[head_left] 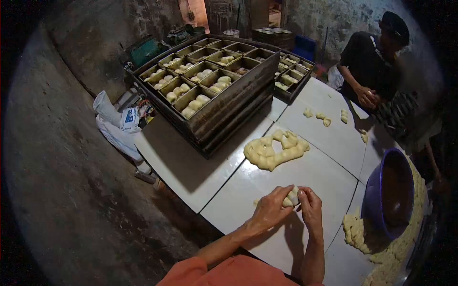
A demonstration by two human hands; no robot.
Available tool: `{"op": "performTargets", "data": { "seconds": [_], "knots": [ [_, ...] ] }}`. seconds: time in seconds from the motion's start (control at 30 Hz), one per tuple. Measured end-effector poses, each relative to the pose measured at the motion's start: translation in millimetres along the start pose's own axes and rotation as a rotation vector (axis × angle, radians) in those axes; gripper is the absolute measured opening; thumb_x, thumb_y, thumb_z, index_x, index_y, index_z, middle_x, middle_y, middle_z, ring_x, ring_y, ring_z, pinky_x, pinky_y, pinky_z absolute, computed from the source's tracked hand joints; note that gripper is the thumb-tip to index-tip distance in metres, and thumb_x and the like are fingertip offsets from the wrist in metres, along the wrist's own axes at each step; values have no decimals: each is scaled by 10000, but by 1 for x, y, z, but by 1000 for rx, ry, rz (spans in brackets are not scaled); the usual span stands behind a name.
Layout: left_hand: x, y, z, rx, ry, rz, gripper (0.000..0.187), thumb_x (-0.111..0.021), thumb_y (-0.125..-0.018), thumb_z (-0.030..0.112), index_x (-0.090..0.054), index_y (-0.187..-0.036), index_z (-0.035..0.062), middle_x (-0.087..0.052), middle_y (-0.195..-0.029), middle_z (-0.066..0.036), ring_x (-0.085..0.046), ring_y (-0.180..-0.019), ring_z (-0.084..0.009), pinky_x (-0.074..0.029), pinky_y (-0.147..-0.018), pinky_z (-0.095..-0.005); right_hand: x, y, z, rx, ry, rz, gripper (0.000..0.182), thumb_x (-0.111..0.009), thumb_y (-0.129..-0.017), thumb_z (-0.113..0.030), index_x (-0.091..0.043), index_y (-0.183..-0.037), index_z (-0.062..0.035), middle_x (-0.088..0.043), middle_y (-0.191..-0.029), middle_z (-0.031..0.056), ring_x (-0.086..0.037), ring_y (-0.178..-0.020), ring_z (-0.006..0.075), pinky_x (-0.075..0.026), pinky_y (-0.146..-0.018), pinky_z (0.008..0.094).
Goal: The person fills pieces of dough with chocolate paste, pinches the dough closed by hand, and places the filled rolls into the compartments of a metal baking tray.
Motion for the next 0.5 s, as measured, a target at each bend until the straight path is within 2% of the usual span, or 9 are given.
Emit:
{"op": "performTargets", "data": {
  "seconds": [0.07, 0.2, 0.27, 0.33, 0.4, 0.47, 0.5],
  "knots": [
    [45, -20, 14, -136, -98, 86, 601, -752, -795, 165, -523, -1328, 8, -619, -1099, -189, -661, -951, -333, -546, -810, -396, -19, -22, -45, 91, -21, -24, 274, -546, -997, -220, -665, -1085, 10, -649, -832, 33, -582, -703, 74, -488, -564, 235],
    [160, -66, 54, -299, -275, 185, 608, -759, -763, 144, -524, -1307, 12, -617, -1072, -182, -654, -929, -348, -548, -786, -409, -73, -84, -149, 270, -121, -139, 264, -547, -1000, -206, -628, -1142, 1, -610, -856, 10, -544, -700, 57, -473, -566, 220],
    [218, -94, 60, -376, -388, 223, 622, -762, -741, 150, -519, -1300, 26, -620, -1060, -177, -654, -895, -354, -544, -778, -418, -103, -119, -202, 427, -64, -160, 270, -559, -993, -200, -611, -1172, -5, -611, -884, 11, -546, -720, 57, -479, -587, 224],
    [278, -129, 64, -368, -471, 257, 608, -755, -739, 166, -533, -1287, 25, -629, -1026, -173, -658, -885, -353, -542, -767, -425, -139, -168, -249, 502, -117, -217, 283, -565, -986, -198, -595, -1197, -10, -619, -901, 14, -559, -736, 60, -479, -608, 219],
    [335, -172, 55, -439, -485, 337, 575, -761, -730, 209, -581, -1242, 20, -655, -985, -179, -670, -883, -345, -542, -766, -425, -176, -217, -289, 487, -156, -319, 290, -565, -987, -223, -604, -1180, -11, -629, -913, 18, -577, -756, 67, -487, -633, 220],
    [384, -219, 37, -392, -530, 329, 570, -785, -712, 254, -626, -1205, 15, -688, -993, -180, -691, -874, -313, -546, -782, -395, -209, -269, -321, 631, -19, -280, 318, -573, -981, -272, -620, -1153, -10, -642, -921, 25, -596, -774, 74, -497, -653, 231],
    [406, -245, 19, -362, -509, 312, 596, -798, -700, 280, -630, -1208, 17, -699, -998, -181, -698, -878, -294, -543, -797, -380, -224, -294, -332, 603, 39, -284, 333, -579, -974, -289, -628, -1146, -8, -649, -929, 32, -604, -785, 80, -506, -670, 240]
  ]
}}
Point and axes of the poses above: each hand's wrist, its own y-axis away from the middle knuckle, its own x-axis out of the back of the hand, z = x × y, the point moved 5 cm from there along -y, towards the middle knuckle
